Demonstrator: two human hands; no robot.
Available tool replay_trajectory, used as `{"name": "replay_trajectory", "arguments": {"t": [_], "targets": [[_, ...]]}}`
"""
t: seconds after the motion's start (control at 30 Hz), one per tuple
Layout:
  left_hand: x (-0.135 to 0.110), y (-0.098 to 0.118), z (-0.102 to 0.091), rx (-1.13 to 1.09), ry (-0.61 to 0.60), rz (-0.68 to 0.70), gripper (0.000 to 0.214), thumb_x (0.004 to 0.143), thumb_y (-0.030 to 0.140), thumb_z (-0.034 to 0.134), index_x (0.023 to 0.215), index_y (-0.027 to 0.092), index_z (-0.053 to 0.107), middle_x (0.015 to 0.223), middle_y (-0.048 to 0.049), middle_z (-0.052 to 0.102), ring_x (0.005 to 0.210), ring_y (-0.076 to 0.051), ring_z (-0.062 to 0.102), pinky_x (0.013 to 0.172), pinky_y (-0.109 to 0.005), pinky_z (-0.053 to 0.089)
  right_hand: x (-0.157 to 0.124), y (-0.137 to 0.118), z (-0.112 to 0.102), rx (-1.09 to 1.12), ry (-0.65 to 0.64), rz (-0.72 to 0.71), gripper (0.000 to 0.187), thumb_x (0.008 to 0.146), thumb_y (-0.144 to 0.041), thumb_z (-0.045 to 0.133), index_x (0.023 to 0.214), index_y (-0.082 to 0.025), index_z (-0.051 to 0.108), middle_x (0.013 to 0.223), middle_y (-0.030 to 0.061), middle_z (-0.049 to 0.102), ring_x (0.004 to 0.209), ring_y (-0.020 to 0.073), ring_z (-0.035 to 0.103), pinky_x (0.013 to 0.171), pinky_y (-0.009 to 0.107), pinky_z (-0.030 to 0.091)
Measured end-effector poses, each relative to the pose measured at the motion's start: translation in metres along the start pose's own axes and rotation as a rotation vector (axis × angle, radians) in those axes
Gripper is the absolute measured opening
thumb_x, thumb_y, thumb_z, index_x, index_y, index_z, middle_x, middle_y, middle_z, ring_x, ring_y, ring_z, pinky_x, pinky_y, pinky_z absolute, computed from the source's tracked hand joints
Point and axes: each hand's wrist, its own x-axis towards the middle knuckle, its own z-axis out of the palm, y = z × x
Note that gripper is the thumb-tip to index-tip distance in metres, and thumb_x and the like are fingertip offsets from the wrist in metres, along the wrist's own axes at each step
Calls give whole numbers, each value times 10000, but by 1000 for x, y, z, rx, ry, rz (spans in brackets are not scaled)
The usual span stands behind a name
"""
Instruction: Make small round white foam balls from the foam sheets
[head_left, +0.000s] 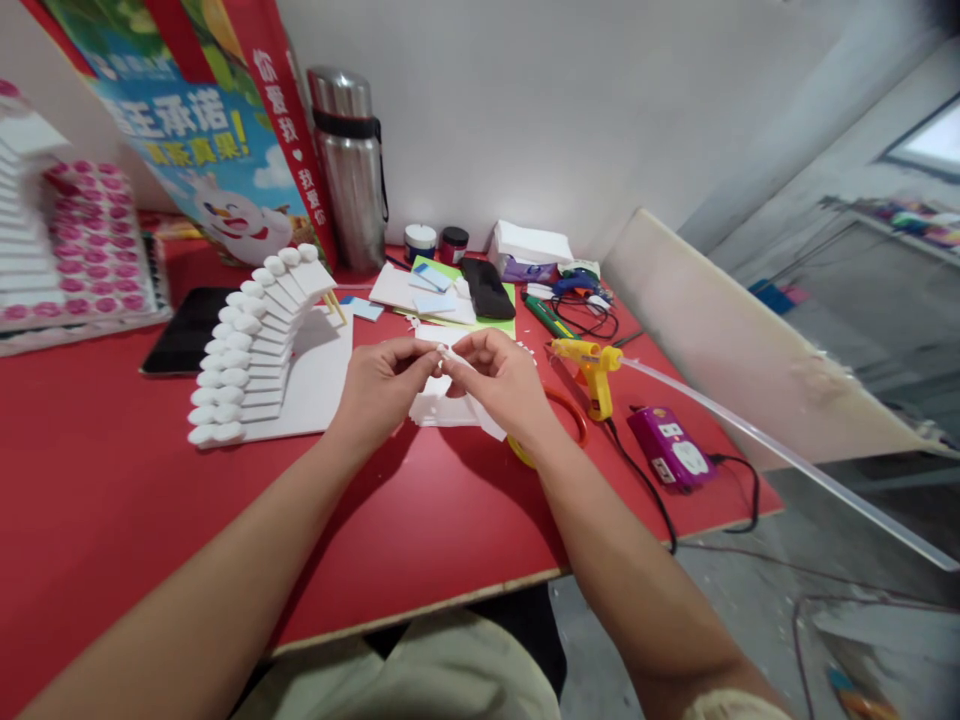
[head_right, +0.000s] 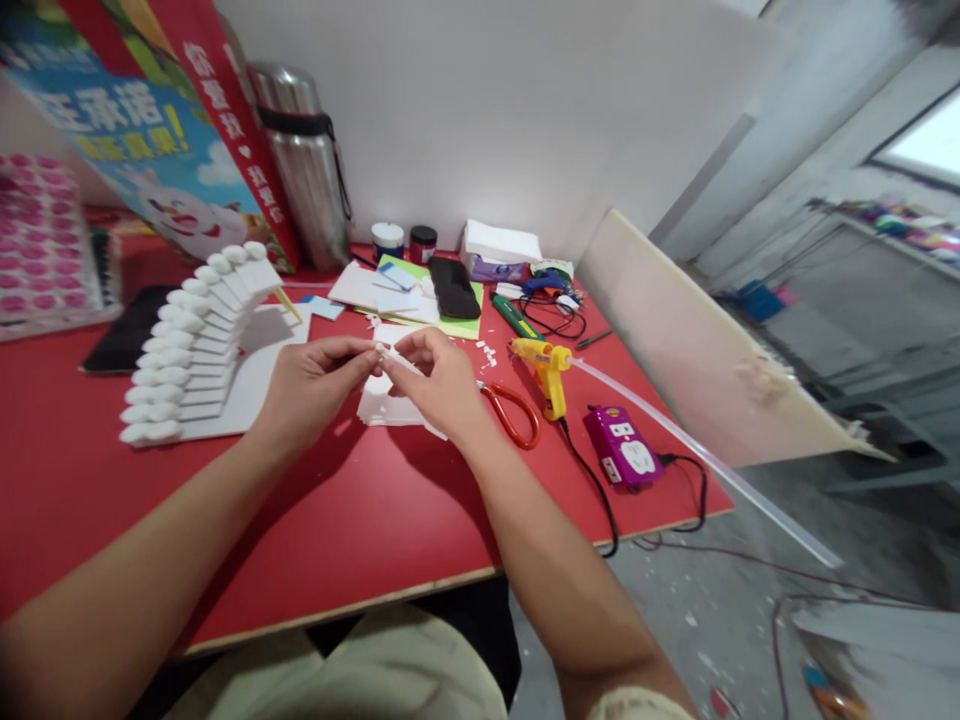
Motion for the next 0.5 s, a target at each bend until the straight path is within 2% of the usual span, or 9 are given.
{"name": "replay_trajectory", "arguments": {"t": [0.13,0.23,0.3,0.4,0.5], "targets": [[1,2,0,-89,-34,-81,170,807,318,716,774,162,776,647,-22,680,545,-114,504,510,-248,383,1,0,-1,48,22,47,295,806,-426,796,767,-190,625,645,-24,657,486,87,538,498,233,433],[0,4,0,-45,-35,-51,163,808,315,720,767,166,773,668,-24,697,572,-122,528,521,-248,394,1,1,-1,177,46,124,285,783,-414,800,731,-196,623,585,-50,600,428,75,457,442,231,387],[-1,4,1,-7,-15,-25,156,823,302,701,764,172,765,682,-22,712,589,-135,557,534,-254,417,1,2,1,200,59,121,280,777,-403,798,720,-204,610,565,-58,582,422,76,438,432,230,373],[-4,3,3,45,7,16,166,859,289,654,780,184,756,696,-16,727,621,-158,612,568,-270,464,-1,3,4,62,89,24,278,798,-396,786,718,-213,593,564,-51,596,441,88,460,443,231,370],[-7,0,5,174,37,145,181,902,259,609,829,187,758,771,-27,754,710,-178,666,665,-294,508,-4,5,7,-117,134,-67,288,834,-423,776,722,-219,607,599,-26,622,484,103,493,467,239,370]]}}
